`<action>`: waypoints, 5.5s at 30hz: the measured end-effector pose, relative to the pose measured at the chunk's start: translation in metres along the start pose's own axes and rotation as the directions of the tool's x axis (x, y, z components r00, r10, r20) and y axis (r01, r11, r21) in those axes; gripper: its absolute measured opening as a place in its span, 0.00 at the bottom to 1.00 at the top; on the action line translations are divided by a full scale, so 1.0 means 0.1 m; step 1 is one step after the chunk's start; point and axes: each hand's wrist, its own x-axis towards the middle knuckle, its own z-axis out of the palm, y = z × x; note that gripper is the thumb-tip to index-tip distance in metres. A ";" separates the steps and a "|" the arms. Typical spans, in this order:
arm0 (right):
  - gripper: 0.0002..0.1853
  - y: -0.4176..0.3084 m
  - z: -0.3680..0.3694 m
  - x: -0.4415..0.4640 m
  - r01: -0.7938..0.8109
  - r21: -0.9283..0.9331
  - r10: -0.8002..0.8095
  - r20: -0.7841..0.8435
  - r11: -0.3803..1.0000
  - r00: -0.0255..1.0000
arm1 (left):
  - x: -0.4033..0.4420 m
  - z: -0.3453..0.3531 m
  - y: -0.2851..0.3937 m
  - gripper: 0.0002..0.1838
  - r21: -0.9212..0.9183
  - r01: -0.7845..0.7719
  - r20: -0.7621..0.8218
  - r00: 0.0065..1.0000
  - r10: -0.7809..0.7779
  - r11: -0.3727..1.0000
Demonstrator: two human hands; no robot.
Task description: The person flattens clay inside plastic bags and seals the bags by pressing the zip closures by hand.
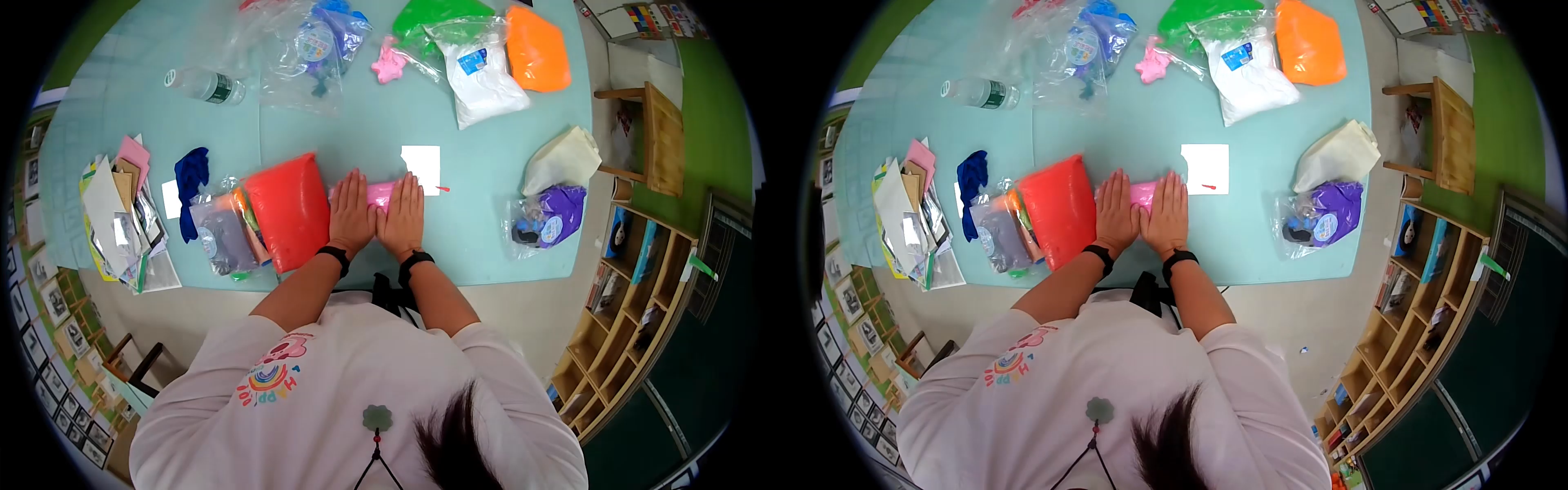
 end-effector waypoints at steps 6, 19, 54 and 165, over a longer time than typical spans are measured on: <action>0.39 0.05 0.04 0.01 0.024 -0.004 -0.024 -0.022 1.000 0.999 | -0.02 0.03 -0.05 0.35 -0.061 -0.001 0.005 1.000 0.002 0.998; 0.38 0.06 -0.01 0.06 0.060 -0.014 -0.060 -0.012 0.998 0.998 | 0.01 0.01 -0.05 0.36 -0.031 0.014 0.046 0.999 -0.013 0.999; 0.05 -0.63 -0.75 0.28 0.498 -0.157 -0.457 0.236 0.853 0.858 | -0.22 -1.07 -0.24 0.09 -0.491 -0.178 0.010 0.978 0.209 0.853; 0.29 0.15 -0.08 0.49 0.308 0.012 -0.306 0.158 0.951 0.939 | 0.12 0.08 -0.18 0.29 -0.088 0.078 -0.032 0.996 -0.081 0.993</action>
